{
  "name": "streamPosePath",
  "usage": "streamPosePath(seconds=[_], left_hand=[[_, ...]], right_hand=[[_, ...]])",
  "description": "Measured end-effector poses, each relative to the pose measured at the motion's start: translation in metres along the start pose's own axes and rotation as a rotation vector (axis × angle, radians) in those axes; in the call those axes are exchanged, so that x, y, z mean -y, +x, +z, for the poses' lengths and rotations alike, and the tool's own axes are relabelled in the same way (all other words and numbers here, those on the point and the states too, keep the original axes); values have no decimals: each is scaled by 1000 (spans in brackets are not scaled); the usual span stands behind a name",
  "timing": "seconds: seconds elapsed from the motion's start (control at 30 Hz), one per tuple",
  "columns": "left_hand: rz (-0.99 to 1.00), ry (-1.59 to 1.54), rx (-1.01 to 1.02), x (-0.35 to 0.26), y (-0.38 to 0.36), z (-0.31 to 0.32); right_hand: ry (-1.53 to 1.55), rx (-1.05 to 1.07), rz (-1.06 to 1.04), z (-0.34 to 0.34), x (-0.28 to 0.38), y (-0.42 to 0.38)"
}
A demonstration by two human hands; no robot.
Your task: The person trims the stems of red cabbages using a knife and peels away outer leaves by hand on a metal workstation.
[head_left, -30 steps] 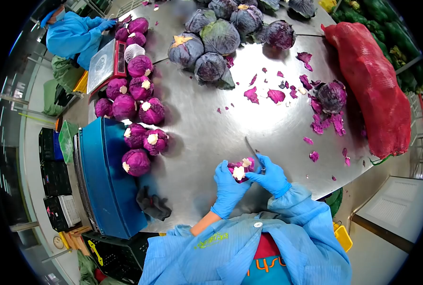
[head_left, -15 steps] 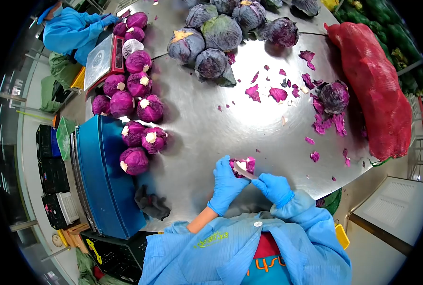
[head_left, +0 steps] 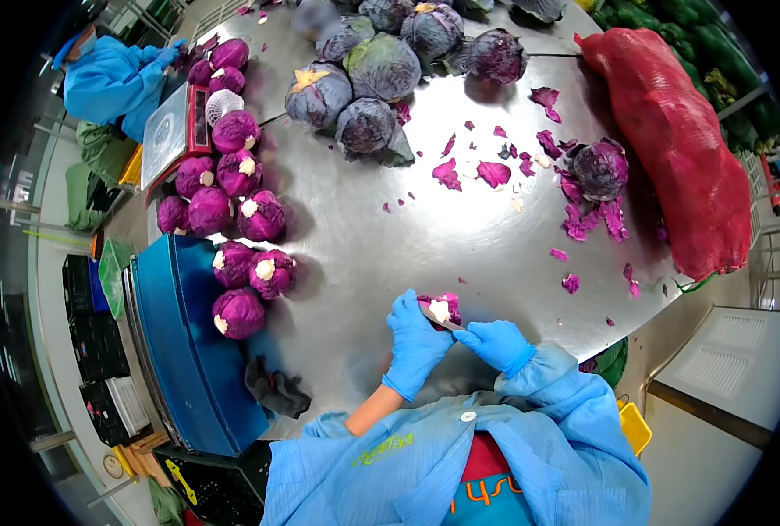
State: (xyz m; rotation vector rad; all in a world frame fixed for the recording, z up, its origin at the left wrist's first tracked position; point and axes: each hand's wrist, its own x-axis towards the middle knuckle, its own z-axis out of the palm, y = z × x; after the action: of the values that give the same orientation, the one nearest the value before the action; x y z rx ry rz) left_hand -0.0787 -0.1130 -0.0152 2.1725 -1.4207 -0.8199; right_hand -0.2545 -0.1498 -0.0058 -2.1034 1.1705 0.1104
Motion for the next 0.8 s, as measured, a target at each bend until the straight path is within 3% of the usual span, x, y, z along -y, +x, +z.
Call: streamPosePath(seconds=[0.2,0.27,0.3,0.37,0.4,0.5,0.6,0.7,0.73,0.8], left_hand=[[12,32,26,-12,-1,-2],[17,13,140,-28,-2,-18],[61,50,73,-24,-8,-11],[150,118,-84,-14,-16,8],[126,44,-58,-13,-15,0],[116,-99,-38,6,-18,-6],[131,-136,-48,25,-18,-3],[111,-246,-37,36,-20,-1],[107,-286,-29,37,-18,-2],[119,-259,-20,37,-16,-3]], right_hand=[[-46,-39,-8,5,2,15],[-14,-14,144,-20,2,39],[6,0,216,-27,2,46],[340,-207,249,-25,-16,48],[507,-294,265,-30,-18,44],[858,-54,438,-40,-15,25],[550,47,116,-5,-28,10],[266,-34,-110,18,-30,11],[267,-103,-192,21,-29,13],[357,-81,-148,22,-27,18]])
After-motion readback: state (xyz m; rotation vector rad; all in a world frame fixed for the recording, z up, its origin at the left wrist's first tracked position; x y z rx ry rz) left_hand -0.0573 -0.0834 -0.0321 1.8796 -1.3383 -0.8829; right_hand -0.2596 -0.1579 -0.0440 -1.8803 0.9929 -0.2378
